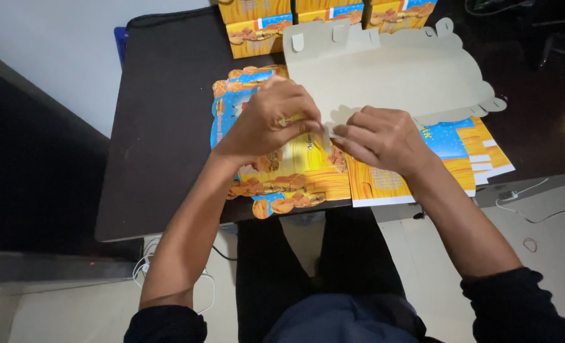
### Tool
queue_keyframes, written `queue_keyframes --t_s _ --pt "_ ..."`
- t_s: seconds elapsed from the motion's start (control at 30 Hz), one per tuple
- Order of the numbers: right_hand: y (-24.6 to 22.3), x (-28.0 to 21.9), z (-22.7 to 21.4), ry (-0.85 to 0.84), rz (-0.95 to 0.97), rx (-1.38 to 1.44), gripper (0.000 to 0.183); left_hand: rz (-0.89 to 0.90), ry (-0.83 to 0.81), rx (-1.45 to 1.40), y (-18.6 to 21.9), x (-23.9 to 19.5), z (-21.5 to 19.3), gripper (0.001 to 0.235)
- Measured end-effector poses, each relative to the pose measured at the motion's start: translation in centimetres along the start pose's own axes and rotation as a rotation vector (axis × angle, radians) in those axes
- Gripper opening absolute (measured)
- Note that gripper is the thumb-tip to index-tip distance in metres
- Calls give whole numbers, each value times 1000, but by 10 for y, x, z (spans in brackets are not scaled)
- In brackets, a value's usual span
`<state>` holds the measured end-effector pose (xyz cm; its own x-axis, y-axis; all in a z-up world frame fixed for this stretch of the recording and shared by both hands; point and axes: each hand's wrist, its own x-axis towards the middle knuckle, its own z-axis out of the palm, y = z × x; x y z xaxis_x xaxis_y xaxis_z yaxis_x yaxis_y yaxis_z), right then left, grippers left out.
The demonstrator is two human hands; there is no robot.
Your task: Folding a flat cardboard template into a finished packaging box
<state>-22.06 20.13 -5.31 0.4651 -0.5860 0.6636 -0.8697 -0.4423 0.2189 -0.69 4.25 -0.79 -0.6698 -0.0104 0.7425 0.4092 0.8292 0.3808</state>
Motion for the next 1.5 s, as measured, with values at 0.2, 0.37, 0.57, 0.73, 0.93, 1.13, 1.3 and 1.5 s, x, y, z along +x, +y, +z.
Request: queue_keyframes --t_s 0.2,0.37,0.57,0.73,0.93,1.13,1.3,1.5 --pt "0 9 -7 -63 270 321 20 -7 -146 -29 -6 -4 4 3" --pt "2 18 -10 -70 215 282 18 19 -183 96 -9 -5 5 8" --pt "9 3 -2 90 2 -180 20 -52 -62 -81 -16 -5 6 13" --pt "11 -6 -4 210 -68 -271 14 -164 163 -202 0 1 4 13" --pt "6 1 -8 171 -161 -273 11 -238 390 -158 3 2 18 10" --pt "2 6 -10 181 -211 -279 9 -265 512 -25 3 -1 35 5" --pt "-3 14 -9 212 -208 -275 4 -299 564 -1 0 -3 43 10" --pt "3 6 12 408 -191 -311 12 -363 607 -60 -4 -4 45 6"
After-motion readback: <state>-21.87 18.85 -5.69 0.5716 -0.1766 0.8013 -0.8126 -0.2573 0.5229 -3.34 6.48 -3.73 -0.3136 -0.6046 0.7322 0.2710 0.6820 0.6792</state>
